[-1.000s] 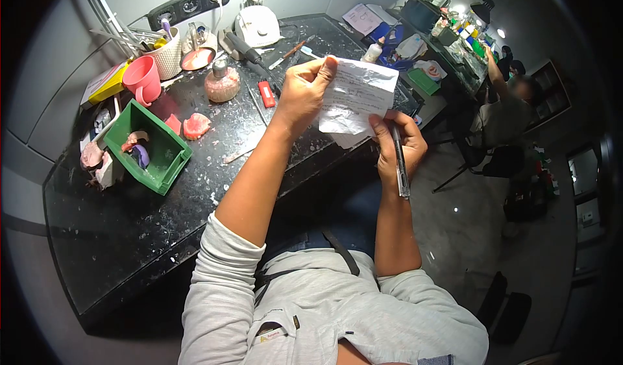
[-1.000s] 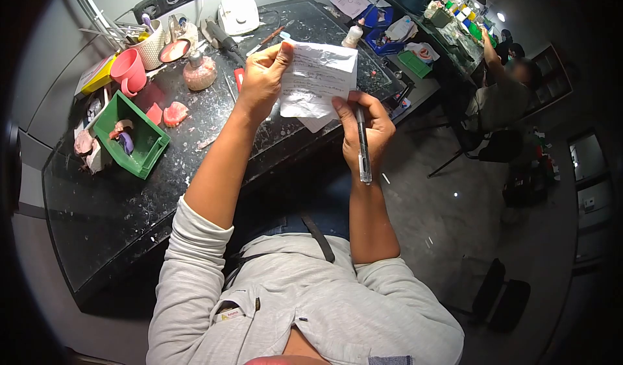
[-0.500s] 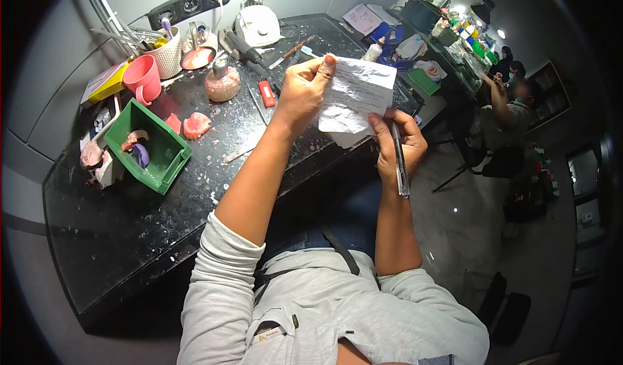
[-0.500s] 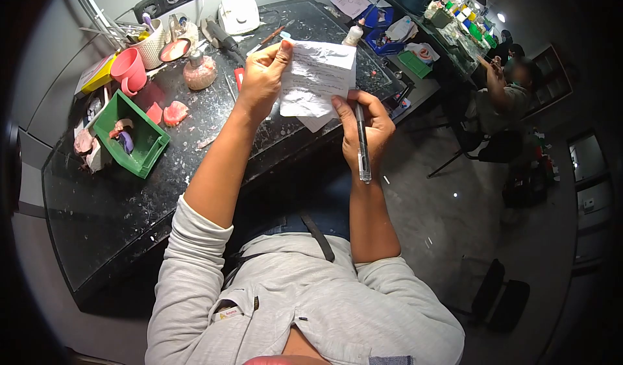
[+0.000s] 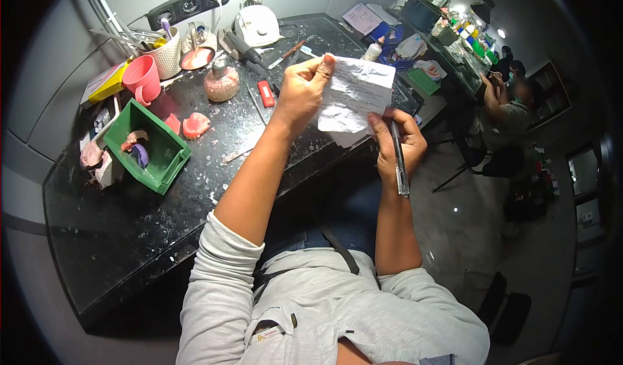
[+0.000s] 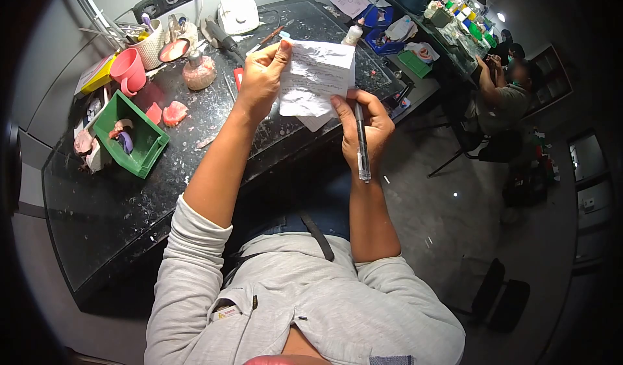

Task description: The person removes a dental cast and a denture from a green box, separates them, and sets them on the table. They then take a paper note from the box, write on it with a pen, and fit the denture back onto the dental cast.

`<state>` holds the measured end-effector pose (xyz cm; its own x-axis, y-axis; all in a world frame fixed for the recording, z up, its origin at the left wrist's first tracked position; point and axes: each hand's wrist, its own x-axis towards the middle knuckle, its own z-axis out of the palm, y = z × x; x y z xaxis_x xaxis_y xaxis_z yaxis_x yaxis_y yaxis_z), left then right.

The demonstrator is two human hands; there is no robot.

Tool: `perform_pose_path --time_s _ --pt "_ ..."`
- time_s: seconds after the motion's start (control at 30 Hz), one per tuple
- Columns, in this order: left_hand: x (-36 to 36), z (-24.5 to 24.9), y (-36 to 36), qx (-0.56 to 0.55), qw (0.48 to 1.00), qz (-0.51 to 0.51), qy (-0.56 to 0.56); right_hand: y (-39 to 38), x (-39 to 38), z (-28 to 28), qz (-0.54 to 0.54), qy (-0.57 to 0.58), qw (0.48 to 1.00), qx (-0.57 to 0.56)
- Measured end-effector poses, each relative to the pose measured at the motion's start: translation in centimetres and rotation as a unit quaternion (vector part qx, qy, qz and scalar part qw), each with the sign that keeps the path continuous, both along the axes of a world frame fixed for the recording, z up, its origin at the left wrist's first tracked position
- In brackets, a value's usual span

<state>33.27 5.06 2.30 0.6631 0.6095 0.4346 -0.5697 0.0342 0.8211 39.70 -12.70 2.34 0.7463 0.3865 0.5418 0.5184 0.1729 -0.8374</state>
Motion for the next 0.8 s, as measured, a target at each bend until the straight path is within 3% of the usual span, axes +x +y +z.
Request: perform_pose_path --time_s 0.8 --pt "-0.07 0.17 -0.04 -0.005 1.000 -0.012 0.009 0.09 -0.25 -0.13 -0.003 -0.002 1.000 0.008"
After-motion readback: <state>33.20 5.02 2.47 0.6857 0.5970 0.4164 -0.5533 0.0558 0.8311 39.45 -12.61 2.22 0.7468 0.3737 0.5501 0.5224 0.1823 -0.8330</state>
